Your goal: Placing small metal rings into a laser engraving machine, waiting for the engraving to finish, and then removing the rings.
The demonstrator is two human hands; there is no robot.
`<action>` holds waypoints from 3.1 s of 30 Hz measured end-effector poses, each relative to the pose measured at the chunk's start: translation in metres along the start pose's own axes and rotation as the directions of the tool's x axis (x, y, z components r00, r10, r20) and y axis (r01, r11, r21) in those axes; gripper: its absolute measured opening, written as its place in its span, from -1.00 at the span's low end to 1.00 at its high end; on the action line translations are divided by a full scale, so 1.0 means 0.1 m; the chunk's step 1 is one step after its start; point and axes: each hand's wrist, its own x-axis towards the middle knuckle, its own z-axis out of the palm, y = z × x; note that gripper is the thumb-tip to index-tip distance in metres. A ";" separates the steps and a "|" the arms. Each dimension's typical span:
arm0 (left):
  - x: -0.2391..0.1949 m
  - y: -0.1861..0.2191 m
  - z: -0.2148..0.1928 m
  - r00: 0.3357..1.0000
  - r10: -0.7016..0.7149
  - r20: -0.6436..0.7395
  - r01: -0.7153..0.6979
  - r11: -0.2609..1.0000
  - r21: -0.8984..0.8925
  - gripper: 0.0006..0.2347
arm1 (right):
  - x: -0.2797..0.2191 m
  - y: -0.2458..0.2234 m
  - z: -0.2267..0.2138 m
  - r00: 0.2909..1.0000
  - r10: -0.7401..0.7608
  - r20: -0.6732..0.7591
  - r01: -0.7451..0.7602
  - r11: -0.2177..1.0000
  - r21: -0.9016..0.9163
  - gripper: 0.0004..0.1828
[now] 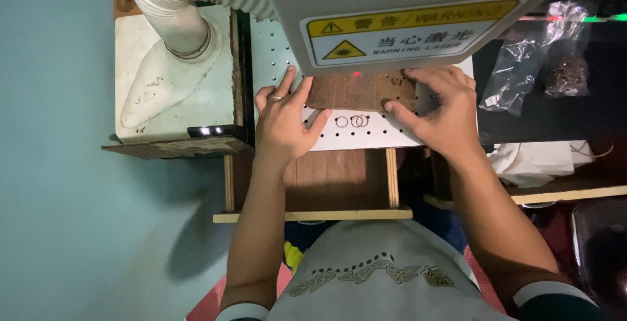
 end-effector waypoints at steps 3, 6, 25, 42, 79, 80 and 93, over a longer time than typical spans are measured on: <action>-0.02 0.02 -0.03 1.000 -0.001 0.007 0.001 1.000 -0.002 -0.35 | -0.01 0.02 0.00 1.000 -0.003 -0.003 0.003 1.000 -0.001 -0.44; -0.01 0.05 -0.06 1.000 -0.010 0.023 0.010 1.000 -0.004 -0.36 | 0.00 -0.01 0.01 1.000 -0.011 -0.019 0.011 1.000 0.007 -0.44; -0.01 0.02 -0.02 1.000 0.008 -0.011 -0.008 1.000 -0.013 -0.36 | -0.01 -0.04 -0.02 1.000 0.008 0.000 -0.008 1.000 0.001 -0.44; 0.01 0.13 -0.12 0.996 -0.067 0.062 0.067 0.998 0.005 -0.34 | -0.04 -0.04 -0.02 0.998 0.025 -0.052 -0.024 0.999 0.022 -0.50; -0.14 0.38 0.07 0.748 -0.008 -0.663 -0.318 0.874 -0.369 -0.69 | 0.35 -0.30 0.28 0.974 -0.224 -0.026 0.222 0.972 -0.079 -0.83; -0.16 0.56 -0.03 0.783 -0.035 -0.621 -0.322 0.831 -0.453 -0.73 | 0.33 -0.49 0.16 0.966 -0.250 -0.061 0.252 0.967 0.031 -0.85; -0.43 1.52 -0.63 0.932 0.013 -0.362 -0.335 0.409 -0.849 -0.94 | -0.27 -1.16 -0.42 0.845 -0.426 -0.324 0.525 0.779 0.342 -0.68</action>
